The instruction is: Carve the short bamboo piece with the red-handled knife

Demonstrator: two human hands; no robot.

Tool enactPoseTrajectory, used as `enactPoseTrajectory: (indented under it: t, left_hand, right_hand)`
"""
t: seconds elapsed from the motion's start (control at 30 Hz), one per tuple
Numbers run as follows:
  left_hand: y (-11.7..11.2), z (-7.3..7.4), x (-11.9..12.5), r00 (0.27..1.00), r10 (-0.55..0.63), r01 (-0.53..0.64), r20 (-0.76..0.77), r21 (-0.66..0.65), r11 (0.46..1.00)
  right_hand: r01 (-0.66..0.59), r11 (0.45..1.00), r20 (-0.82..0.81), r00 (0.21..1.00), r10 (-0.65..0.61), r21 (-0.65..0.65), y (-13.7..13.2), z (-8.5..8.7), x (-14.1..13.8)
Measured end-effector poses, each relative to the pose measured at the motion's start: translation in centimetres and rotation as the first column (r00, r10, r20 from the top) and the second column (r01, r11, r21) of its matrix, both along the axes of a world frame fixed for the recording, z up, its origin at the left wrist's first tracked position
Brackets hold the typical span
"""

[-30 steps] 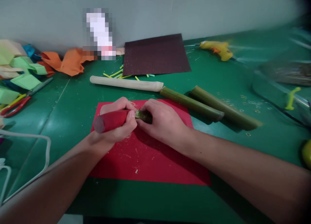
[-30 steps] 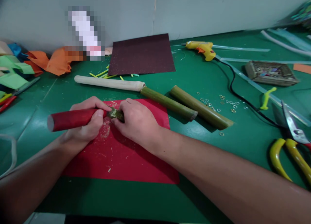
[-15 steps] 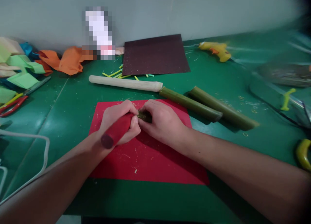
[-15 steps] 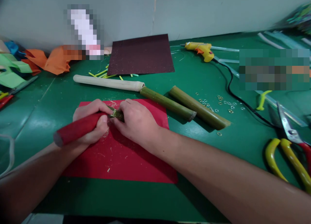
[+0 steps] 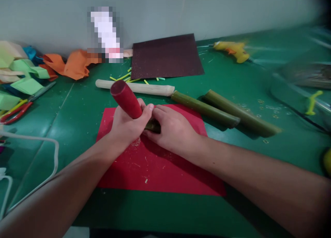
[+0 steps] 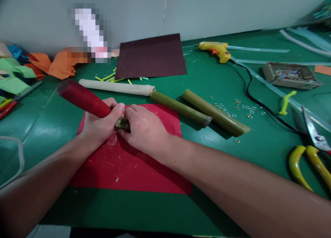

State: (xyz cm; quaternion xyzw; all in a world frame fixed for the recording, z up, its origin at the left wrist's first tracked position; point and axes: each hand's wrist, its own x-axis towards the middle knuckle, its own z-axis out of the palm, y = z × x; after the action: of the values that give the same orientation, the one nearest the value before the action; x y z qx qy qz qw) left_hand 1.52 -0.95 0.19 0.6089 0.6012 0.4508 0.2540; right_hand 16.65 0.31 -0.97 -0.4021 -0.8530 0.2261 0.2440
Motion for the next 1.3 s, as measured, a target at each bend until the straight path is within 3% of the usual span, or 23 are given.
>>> enactPoseTrajectory:
  t: [0.13, 0.6, 0.97, 1.13, 1.3]
  left_hand:
    - [-0.2, 0.1, 0.4, 0.996, 0.049, -0.048, 0.078, -0.016, 0.999]
    - [0.1, 1.4, 0.5, 1.000, 0.025, -0.027, -0.011, -0.185, 0.982]
    - [0.0, 0.8, -0.4, 0.998, -0.015, 0.025, 0.056, -0.182, 0.983]
    - [-0.1, 1.0, -0.9, 0.979, 0.032, 0.015, 0.199, -0.230, 0.973]
    - [-0.1, 1.3, -0.5, 0.989, 0.027, -0.006, 0.143, -0.147, 0.989]
  right_hand:
    - [-0.009, 1.000, -0.004, 1.000, 0.009, -0.004, 0.1, 0.0, -0.1]
    - [0.013, 0.991, -0.083, 0.996, -0.024, -0.134, 0.2, 0.2, -0.1]
    - [0.007, 0.995, -0.071, 0.997, -0.014, -0.095, -0.1, 0.3, -0.1]
    - [0.021, 0.994, -0.043, 0.999, -0.026, -0.107, 0.2, 0.3, -0.2]
    - [0.026, 0.993, -0.045, 0.998, -0.031, -0.114, 0.4, 0.4, -0.1]
